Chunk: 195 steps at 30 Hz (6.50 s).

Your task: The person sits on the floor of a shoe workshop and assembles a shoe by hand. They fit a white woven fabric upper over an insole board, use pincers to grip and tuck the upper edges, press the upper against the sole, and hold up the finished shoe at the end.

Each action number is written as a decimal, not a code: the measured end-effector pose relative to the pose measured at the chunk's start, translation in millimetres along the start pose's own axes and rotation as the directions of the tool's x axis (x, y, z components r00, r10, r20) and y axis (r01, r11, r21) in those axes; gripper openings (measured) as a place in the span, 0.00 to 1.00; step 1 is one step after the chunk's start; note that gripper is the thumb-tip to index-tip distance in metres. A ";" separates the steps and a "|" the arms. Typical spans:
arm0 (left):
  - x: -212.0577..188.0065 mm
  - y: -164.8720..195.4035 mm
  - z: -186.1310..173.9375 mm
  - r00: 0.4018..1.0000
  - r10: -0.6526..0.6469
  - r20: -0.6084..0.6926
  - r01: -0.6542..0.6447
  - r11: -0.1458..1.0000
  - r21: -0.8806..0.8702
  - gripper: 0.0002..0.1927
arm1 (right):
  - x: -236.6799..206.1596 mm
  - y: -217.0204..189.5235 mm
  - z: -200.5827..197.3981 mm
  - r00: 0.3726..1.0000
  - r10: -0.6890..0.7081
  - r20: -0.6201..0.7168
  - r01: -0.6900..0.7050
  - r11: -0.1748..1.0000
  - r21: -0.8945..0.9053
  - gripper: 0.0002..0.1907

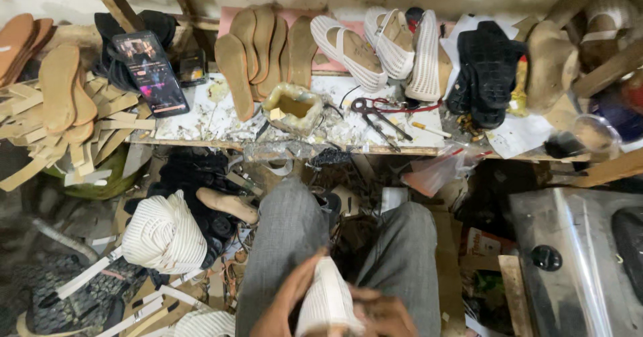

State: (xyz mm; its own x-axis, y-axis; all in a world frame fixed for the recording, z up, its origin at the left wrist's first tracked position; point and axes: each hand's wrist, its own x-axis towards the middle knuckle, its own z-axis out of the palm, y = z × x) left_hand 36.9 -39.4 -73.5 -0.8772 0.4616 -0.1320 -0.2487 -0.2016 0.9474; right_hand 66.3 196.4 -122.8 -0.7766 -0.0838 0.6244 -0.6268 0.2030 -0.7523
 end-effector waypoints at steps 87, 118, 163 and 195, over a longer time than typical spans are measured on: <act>40.9 114.3 3.3 0.913 -0.045 -0.404 0.083 0.994 0.077 0.27 | 171.4 -46.0 29.1 0.819 0.495 0.289 -0.537 0.839 0.085 0.20; 27.3 99.4 7.3 0.926 0.014 -0.378 0.097 0.957 0.272 0.27 | 93.4 -38.3 62.3 0.746 0.662 0.075 -0.647 0.693 0.319 0.23; 31.0 113.6 8.1 0.964 -0.233 -0.129 0.249 0.961 0.123 0.35 | 146.9 -75.0 13.7 0.919 0.027 0.393 0.225 0.783 -0.580 0.17; 107.5 121.2 8.8 0.574 0.337 -0.746 -0.181 0.941 0.286 0.30 | 199.9 -41.1 -0.7 0.961 0.218 0.169 -0.123 0.886 -0.446 0.27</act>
State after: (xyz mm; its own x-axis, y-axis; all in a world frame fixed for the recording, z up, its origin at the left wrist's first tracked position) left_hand -84.0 -6.6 29.7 -0.8941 -0.4470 0.0263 0.0424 -0.0260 0.9988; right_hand -63.2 171.9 33.1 -0.8940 -0.2010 0.4004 -0.4316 0.6257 -0.6498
